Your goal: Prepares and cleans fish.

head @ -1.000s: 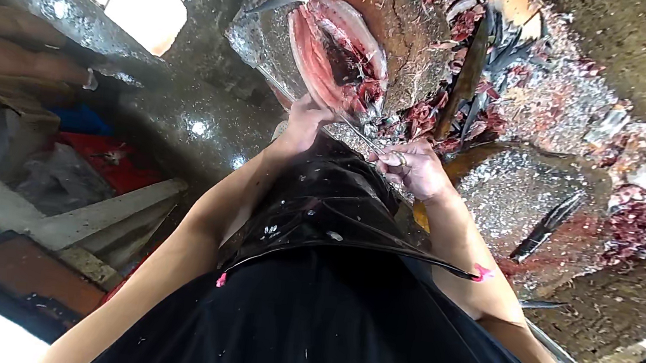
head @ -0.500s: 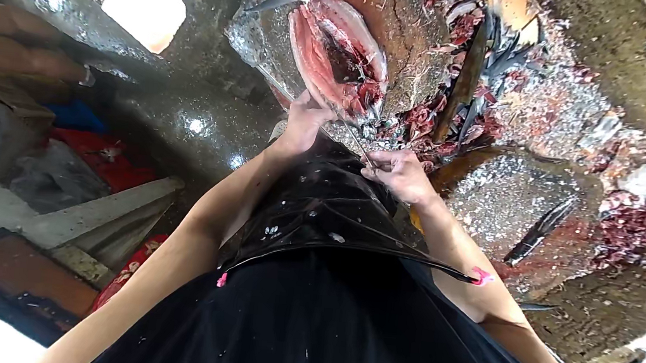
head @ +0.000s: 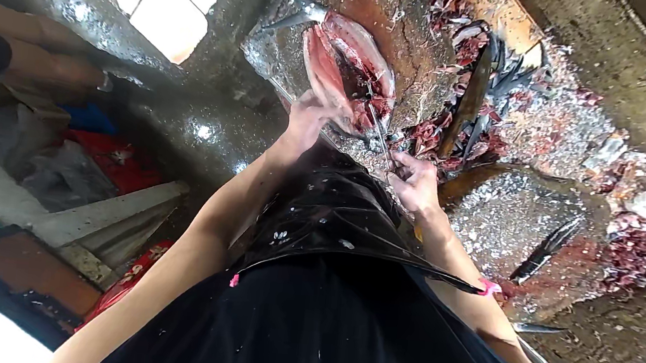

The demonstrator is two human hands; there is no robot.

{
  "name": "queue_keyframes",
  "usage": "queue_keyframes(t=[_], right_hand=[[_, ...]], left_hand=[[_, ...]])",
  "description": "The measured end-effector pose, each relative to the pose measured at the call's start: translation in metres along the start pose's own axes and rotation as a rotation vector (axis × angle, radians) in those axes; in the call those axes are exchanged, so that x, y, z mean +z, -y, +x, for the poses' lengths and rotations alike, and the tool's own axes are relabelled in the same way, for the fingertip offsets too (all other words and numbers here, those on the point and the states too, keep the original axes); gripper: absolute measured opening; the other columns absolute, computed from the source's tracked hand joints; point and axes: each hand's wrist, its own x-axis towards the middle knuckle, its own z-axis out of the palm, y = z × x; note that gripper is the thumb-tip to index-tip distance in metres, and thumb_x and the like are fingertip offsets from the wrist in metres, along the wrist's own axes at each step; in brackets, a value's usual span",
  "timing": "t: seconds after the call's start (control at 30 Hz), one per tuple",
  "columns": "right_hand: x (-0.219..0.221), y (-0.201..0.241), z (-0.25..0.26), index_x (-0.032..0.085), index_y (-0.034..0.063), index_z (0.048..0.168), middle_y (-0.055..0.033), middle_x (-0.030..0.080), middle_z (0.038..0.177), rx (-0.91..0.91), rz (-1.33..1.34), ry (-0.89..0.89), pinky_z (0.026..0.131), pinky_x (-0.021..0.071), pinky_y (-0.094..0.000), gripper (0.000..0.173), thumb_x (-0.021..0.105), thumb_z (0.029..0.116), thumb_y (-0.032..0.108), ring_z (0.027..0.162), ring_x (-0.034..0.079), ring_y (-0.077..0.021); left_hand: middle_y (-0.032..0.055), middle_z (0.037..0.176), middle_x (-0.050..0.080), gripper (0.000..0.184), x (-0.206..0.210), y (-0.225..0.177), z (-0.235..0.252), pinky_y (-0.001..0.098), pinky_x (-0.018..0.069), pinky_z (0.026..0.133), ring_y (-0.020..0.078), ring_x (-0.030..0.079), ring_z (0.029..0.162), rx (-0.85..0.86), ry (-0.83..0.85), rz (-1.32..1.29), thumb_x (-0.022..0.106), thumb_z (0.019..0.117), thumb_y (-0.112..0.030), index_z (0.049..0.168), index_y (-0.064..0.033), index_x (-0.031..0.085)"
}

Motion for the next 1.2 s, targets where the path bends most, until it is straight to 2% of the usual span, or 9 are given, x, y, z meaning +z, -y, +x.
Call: queue_keyframes(t=[0.13, 0.27, 0.4, 0.47, 0.53, 0.73, 0.9, 1.1, 1.2], right_hand=[[-0.004, 0.0, 0.015, 0.071, 0.0129, 0.123, -0.0095, 0.073, 0.1, 0.005, -0.39, -0.128, 0.072, 0.0513, -0.061, 0.048, 0.075, 0.0792, 0.033, 0.081, 0.067, -0.0305], [-0.008, 0.009, 0.045, 0.065, 0.0097, 0.131, -0.0177, 0.07, 0.118, 0.009, -0.702, -0.122, 0.089, 0.0462, -0.0683, 0.069, 0.071, 0.0761, 0.052, 0.101, 0.068, -0.0401], [-0.016, 0.023, 0.08, 0.067, 0.008, 0.128, -0.0206, 0.07, 0.121, 0.103, -0.69, -0.041, 0.092, 0.0465, -0.0713, 0.048, 0.067, 0.0879, 0.033, 0.105, 0.068, -0.0451], [-0.027, 0.024, 0.083, 0.066, 0.0086, 0.128, -0.0209, 0.071, 0.115, 0.204, -0.599, -0.157, 0.087, 0.0504, -0.07, 0.047, 0.065, 0.0916, 0.038, 0.103, 0.069, -0.0452], [-0.037, 0.018, 0.076, 0.068, 0.0074, 0.12, -0.0244, 0.072, 0.105, 0.309, -0.574, -0.202, 0.08, 0.0503, -0.0709, 0.055, 0.065, 0.0852, 0.05, 0.097, 0.069, -0.0477], [-0.022, -0.007, 0.017, 0.065, 0.0048, 0.11, -0.0254, 0.069, 0.09, 0.447, -0.537, -0.191, 0.069, 0.0489, -0.0708, 0.056, 0.068, 0.0822, 0.053, 0.084, 0.067, -0.0494], [0.001, -0.006, -0.013, 0.07, 0.005, 0.114, -0.0211, 0.072, 0.097, 0.434, -0.485, -0.234, 0.08, 0.0503, -0.0672, 0.052, 0.069, 0.084, 0.048, 0.092, 0.069, -0.0432], [0.018, -0.029, -0.022, 0.069, 0.0087, 0.123, -0.0148, 0.073, 0.103, 0.414, -0.274, -0.259, 0.085, 0.0518, -0.0637, 0.05, 0.072, 0.0874, 0.044, 0.094, 0.069, -0.0362], [0.023, -0.048, -0.036, 0.063, 0.0059, 0.128, -0.0141, 0.068, 0.108, 0.326, 0.022, -0.157, 0.085, 0.0539, -0.0526, 0.05, 0.065, 0.0866, 0.034, 0.096, 0.066, -0.0261]], left_hand=[[0.0152, 0.103, 0.069, 0.049, -0.008, 0.001, 0.0, 0.0398, 0.0608, 0.077, 0.0243, 0.069, 0.092, -0.025, -0.027, 0.047, 0.075, 0.0699, 0.016, 0.113, 0.0004, 0.058], [0.0144, 0.101, 0.069, 0.039, -0.006, -0.003, -0.002, 0.0386, 0.0608, 0.075, 0.0232, 0.069, 0.089, -0.095, -0.066, 0.106, 0.072, 0.0778, 0.012, 0.113, 0.0008, 0.061], [0.0159, 0.1, 0.071, 0.027, -0.006, -0.012, 0.007, 0.0423, 0.0625, 0.076, 0.025, 0.071, 0.085, -0.165, -0.117, 0.248, 0.064, 0.0912, -0.001, 0.117, 0.0032, 0.062], [0.0146, 0.099, 0.069, 0.025, -0.008, -0.03, 0.027, 0.0423, 0.0614, 0.074, 0.0236, 0.069, 0.083, -0.149, -0.208, 0.302, 0.062, 0.0977, -0.011, 0.12, 0.0015, 0.062], [0.0125, 0.094, 0.067, 0.023, -0.009, -0.048, 0.047, 0.0399, 0.0588, 0.07, 0.0209, 0.065, 0.077, -0.087, -0.258, 0.314, 0.065, 0.0967, -0.01, 0.117, 0.0002, 0.064], [0.0183, 0.116, 0.068, 0.07, -0.015, -0.052, 0.034, 0.0448, 0.0623, 0.084, 0.0269, 0.069, 0.103, -0.016, 0.03, 0.372, 0.078, 0.0633, 0.017, 0.129, 0.0019, 0.058], [0.0182, 0.115, 0.068, 0.041, -0.012, -0.086, 0.073, 0.0435, 0.0598, 0.086, 0.0264, 0.069, 0.1, -0.207, -0.124, 0.513, 0.073, 0.0911, -0.01, 0.128, 0.0033, 0.061], [0.0211, 0.118, 0.069, 0.044, 0.001, -0.118, 0.132, 0.0488, 0.0619, 0.086, 0.0318, 0.071, 0.105, -0.157, -0.093, 0.8, 0.076, 0.0853, -0.008, 0.125, 0.0031, 0.063], [0.0204, 0.114, 0.071, 0.043, 0.001, -0.128, 0.157, 0.0484, 0.0624, 0.085, 0.0315, 0.072, 0.1, -0.107, -0.105, 0.782, 0.079, 0.0832, -0.01, 0.122, 0.0028, 0.066]])
